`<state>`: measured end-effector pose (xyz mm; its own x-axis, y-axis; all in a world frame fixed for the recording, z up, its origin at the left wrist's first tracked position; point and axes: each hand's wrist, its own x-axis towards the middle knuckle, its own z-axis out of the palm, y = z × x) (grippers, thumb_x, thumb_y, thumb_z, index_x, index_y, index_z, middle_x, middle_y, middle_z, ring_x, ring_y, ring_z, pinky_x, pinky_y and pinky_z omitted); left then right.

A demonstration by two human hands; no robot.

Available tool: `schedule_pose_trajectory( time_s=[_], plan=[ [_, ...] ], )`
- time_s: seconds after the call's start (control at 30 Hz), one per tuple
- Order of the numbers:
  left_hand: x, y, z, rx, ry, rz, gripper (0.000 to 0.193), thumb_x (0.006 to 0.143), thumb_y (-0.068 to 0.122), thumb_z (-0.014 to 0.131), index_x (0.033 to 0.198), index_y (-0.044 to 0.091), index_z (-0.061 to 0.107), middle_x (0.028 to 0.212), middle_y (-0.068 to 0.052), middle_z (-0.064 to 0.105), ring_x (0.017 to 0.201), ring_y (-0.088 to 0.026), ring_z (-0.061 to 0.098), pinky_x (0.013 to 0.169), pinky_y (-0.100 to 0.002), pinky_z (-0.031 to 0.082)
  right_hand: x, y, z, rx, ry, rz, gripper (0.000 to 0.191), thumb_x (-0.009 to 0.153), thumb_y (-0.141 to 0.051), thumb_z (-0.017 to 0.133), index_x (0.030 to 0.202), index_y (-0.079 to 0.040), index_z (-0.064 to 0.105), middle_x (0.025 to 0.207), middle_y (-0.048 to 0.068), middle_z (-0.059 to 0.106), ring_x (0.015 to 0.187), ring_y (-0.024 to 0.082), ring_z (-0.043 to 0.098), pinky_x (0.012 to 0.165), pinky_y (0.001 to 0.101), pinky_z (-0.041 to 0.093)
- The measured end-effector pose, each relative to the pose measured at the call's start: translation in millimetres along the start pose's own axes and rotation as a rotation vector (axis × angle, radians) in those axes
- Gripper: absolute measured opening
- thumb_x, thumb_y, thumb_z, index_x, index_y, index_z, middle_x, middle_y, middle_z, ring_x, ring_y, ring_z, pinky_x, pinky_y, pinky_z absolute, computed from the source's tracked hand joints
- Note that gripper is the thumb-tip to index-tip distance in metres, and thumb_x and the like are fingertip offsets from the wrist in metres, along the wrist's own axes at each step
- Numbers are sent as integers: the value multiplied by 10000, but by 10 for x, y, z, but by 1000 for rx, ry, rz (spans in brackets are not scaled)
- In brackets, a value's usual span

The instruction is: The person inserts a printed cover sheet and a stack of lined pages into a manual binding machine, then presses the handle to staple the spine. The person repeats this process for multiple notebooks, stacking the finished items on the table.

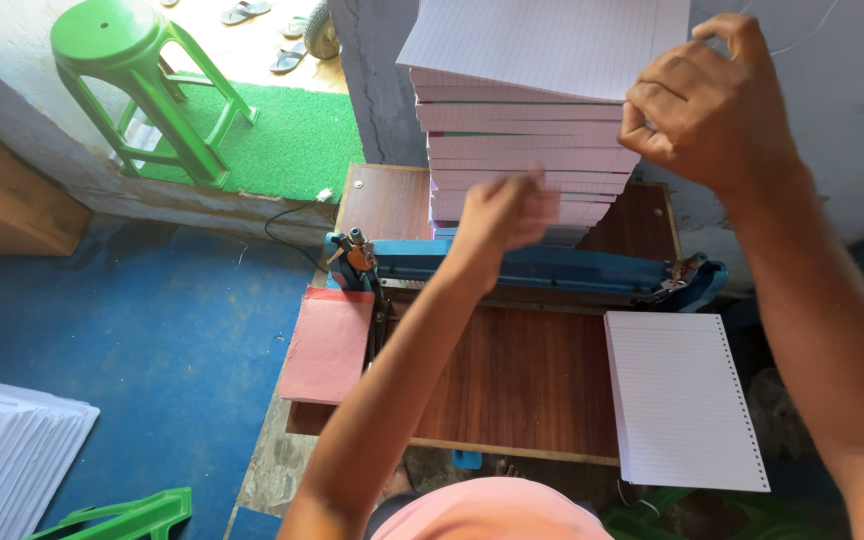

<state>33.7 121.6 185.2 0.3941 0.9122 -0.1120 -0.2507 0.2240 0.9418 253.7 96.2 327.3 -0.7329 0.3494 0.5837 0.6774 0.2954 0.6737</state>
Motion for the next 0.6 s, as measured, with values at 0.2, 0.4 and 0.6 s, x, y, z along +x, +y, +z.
schedule_pose_trajectory(
  time_s=[0.2,0.4,0.6],
  plan=[
    [369,622,239,-266,120,161,638,971,441,609,1304,-98,534,1098,-271,733,971,-308,771,804,-418,682,-249,-176,96,225,103,266,116,948,-157,812,877,-79,764,968,60,761,949,203,708,1029,418,458],
    [492,699,262,-250,205,220,331,981,285,611,961,-40,671,899,-183,756,767,-231,774,699,-386,691,-362,-484,225,785,323,1273,377,1064,-379,615,954,-28,694,920,86,738,776,169,702,750,327,545],
    [456,609,397,-251,213,264,309,986,267,619,909,-24,687,852,-167,757,712,-216,753,668,-367,664,-286,-372,169,1666,198,1773,500,993,-424,571,1229,17,568,883,156,749,740,203,768,601,282,624]
  ],
)
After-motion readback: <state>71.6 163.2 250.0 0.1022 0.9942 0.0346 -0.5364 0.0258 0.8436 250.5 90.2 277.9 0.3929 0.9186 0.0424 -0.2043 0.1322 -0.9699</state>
